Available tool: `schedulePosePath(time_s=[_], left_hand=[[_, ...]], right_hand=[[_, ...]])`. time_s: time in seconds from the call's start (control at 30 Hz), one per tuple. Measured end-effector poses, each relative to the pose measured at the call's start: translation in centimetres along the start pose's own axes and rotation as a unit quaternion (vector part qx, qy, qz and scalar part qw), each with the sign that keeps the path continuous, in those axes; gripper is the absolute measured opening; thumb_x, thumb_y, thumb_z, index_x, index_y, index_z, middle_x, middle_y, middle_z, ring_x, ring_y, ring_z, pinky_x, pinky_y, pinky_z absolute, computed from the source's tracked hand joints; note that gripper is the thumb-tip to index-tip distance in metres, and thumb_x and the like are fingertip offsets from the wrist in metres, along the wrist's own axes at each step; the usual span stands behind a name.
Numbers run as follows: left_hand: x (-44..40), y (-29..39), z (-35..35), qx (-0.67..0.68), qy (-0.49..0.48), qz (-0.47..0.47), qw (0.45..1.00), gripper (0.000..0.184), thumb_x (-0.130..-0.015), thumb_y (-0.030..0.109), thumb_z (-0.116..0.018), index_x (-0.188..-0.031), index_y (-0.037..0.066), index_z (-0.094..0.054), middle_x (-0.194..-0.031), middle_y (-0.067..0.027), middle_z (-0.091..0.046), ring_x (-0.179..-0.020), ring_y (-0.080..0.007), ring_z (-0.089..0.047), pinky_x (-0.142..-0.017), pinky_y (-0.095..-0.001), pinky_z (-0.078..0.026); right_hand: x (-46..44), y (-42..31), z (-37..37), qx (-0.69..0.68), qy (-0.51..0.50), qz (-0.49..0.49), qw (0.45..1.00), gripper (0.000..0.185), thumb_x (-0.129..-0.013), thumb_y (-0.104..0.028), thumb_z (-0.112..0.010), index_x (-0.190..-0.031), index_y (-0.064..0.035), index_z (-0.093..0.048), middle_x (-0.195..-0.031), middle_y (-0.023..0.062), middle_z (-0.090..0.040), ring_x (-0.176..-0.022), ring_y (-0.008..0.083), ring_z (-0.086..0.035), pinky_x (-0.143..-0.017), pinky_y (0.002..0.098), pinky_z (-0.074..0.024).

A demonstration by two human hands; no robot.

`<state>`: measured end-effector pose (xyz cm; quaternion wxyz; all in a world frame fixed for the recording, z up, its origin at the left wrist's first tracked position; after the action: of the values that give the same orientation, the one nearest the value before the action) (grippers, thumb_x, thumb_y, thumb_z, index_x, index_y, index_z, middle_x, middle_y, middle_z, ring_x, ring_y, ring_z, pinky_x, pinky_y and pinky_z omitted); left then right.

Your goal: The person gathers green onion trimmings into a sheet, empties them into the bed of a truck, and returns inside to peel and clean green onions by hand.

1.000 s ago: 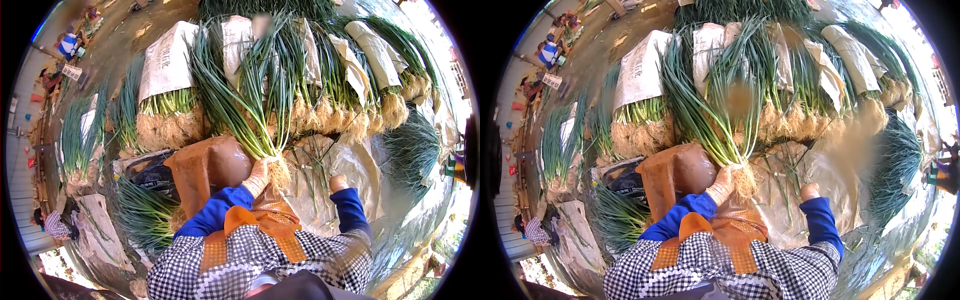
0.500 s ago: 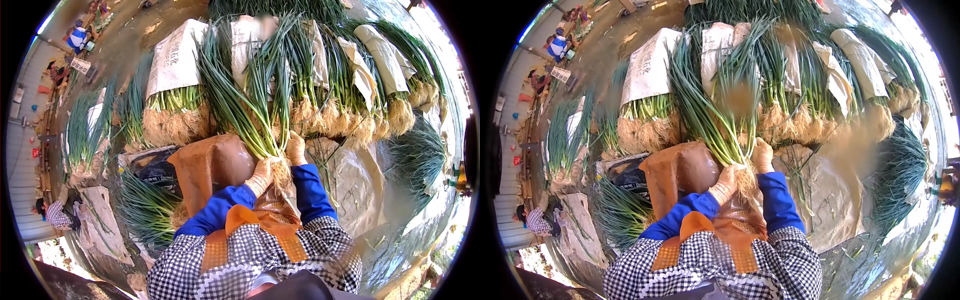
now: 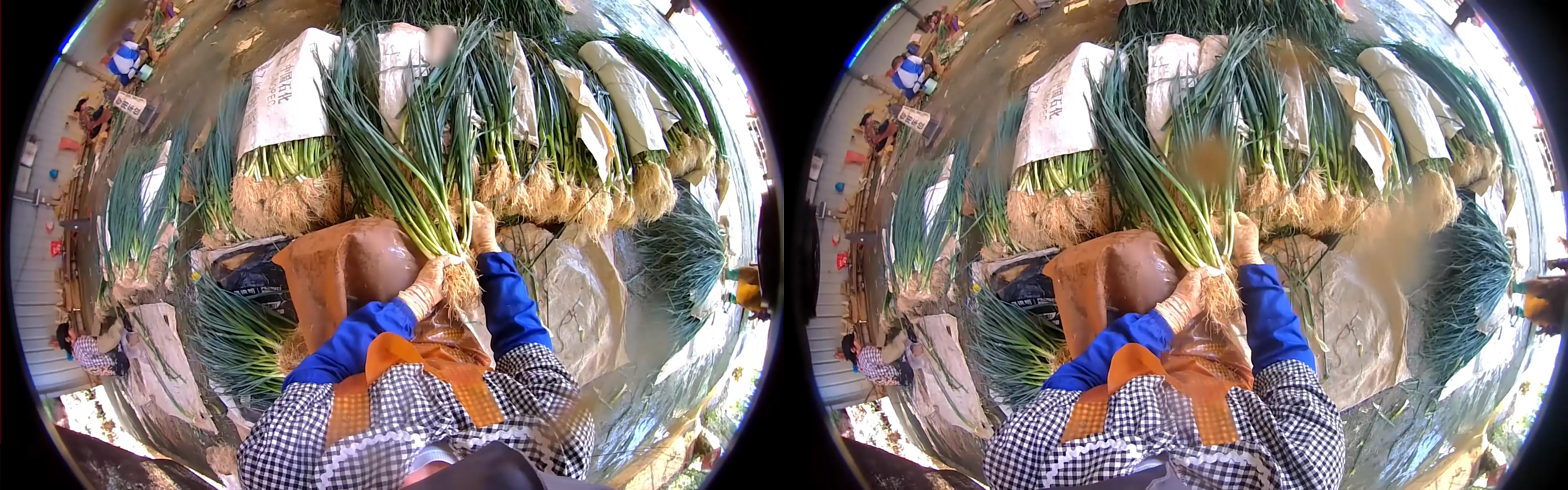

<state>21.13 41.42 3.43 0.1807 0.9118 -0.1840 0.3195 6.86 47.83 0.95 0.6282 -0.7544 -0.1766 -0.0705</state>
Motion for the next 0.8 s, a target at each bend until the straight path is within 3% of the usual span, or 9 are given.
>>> schedulePosePath(time_s=[0.07, 0.2, 0.27, 0.4, 0.47, 0.5, 0.57, 0.67, 0.8], left_hand=[[0.0, -0.2, 0.2, -0.010, 0.006, 0.010, 1.000, 0.016, -0.074, 0.004, -0.056, -0.088, -0.001, -0.058, -0.078, -0.0098, -0.061, -0.069, -0.0211, -0.060, -0.066, -0.0326, -0.051], [-1.4, 0.0, 1.7, 0.007, 0.029, -0.037, 0.999, 0.020, -0.073, 0.006, -0.053, -0.091, -0.001, -0.057, -0.080, -0.0116, -0.061, -0.070, -0.0241, -0.060, -0.068, -0.0351, -0.051], [-1.2, 0.5, 1.9, 0.038, 0.025, -0.056, 0.997, 0.021, -0.072, 0.006, -0.053, -0.091, -0.002, -0.057, -0.080, -0.0119, -0.061, -0.071, -0.0247, -0.060, -0.070, -0.0356, -0.051], [-0.2, 0.6, 0.3, 0.082, -0.007, -0.020, 0.996, 0.023, -0.072, 0.006, -0.053, -0.093, -0.002, -0.057, -0.081, -0.0125, -0.061, -0.074, -0.0249, -0.060, -0.073, -0.0355, -0.050], [-0.1, 0.4, 0.2, 0.073, 0.020, -0.013, 0.997, 0.023, -0.072, 0.006, -0.053, -0.093, -0.002, -0.057, -0.082, -0.0121, -0.061, -0.075, -0.0244, -0.060, -0.073, -0.0353, -0.050], [-0.6, 0.5, 0.3, 0.045, 0.010, -0.027, 0.999, 0.022, -0.072, 0.006, -0.053, -0.093, -0.002, -0.058, -0.082, -0.0119, -0.061, -0.076, -0.0241, -0.060, -0.073, -0.0348, -0.050], [0.5, 0.6, -0.8, 0.020, -0.005, -0.045, 0.999, 0.021, -0.073, 0.006, -0.053, -0.092, -0.001, -0.058, -0.082, -0.0114, -0.062, -0.075, -0.0235, -0.060, -0.072, -0.0334, -0.051], [-1.0, 0.1, 2.0, -0.023, 0.022, -0.031, 0.999, 0.022, -0.075, 0.006, -0.052, -0.095, -0.001, -0.057, -0.082, -0.0102, -0.061, -0.075, -0.0218, -0.059, -0.071, -0.0328, -0.050], [-1.6, 0.7, 3.3, -0.017, 0.049, -0.072, 0.996, 0.024, -0.074, 0.005, -0.051, -0.096, -0.002, -0.056, -0.084, -0.0110, -0.059, -0.076, -0.0225, -0.058, -0.072, -0.0332, -0.050]], right_hand=[[1.5, -2.1, 1.4, 0.427, 0.125, 0.167, 0.880, 0.022, -0.084, -0.027, -0.055, -0.074, -0.0070, -0.058, -0.061, 0.0098, -0.057, -0.054, 0.0210, -0.053, -0.052, 0.0319, -0.0420], [6.1, -1.4, 1.4, 0.221, -0.102, 0.121, 0.962, 0.014, -0.085, -0.018, -0.052, -0.085, -0.0046, -0.056, -0.056, 0.0096, -0.049, -0.052, 0.0238, -0.050, -0.051, 0.0314, -0.0406], [12.6, -6.2, 1.3, 0.353, -0.149, 0.475, 0.793, 0.016, -0.084, -0.018, -0.053, -0.091, -0.0040, -0.056, -0.054, 0.0037, -0.042, -0.049, 0.0177, -0.047, -0.047, 0.0279, -0.0377], [14.1, -2.0, 13.4, 0.367, -0.099, -0.204, 0.902, 0.025, -0.083, -0.027, -0.055, -0.076, -0.0033, -0.056, -0.061, 0.0107, -0.052, -0.056, 0.0249, -0.052, -0.052, 0.0311, -0.0420], [12.5, -2.8, 15.1, 0.812, -0.047, -0.114, 0.570, 0.030, -0.082, -0.033, -0.057, -0.085, -0.0045, -0.063, -0.066, 0.0059, -0.060, -0.056, 0.0199, -0.057, -0.050, 0.0294, -0.0423], [11.6, -4.4, 13.1, 0.622, -0.009, 0.104, 0.776, 0.032, -0.084, -0.035, -0.055, -0.090, -0.0046, -0.063, -0.077, 0.0071, -0.063, -0.071, 0.0213, -0.061, -0.061, 0.0284, -0.0461], [11.7, -7.5, 5.9, 0.277, -0.033, -0.048, 0.959, 0.036, -0.083, -0.039, -0.054, -0.094, -0.0053, -0.062, -0.093, 0.0104, -0.063, -0.082, 0.0232, -0.060, -0.075, 0.0318, -0.0454], [9.7, -7.8, -0.7, 0.530, -0.127, 0.067, 0.836, 0.031, -0.084, -0.036, -0.054, -0.083, -0.0057, -0.063, -0.073, 0.0159, -0.061, -0.070, 0.0252, -0.060, -0.065, 0.0354, -0.0462], [13.0, -9.4, -2.2, 0.383, -0.253, 0.037, 0.888, 0.029, -0.084, -0.028, -0.055, -0.076, 0.0001, -0.056, -0.063, 0.0127, -0.053, -0.058, 0.0208, -0.052, -0.059, 0.0334, -0.0436]])
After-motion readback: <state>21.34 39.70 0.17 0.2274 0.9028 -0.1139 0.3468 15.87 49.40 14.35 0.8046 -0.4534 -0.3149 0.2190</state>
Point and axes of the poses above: each hand's wrist, its own x-axis away from the middle knuckle, its own z-axis out of the back of the hand, y = z × x, the point moved 7 cm from there along -x, towards the middle knuckle
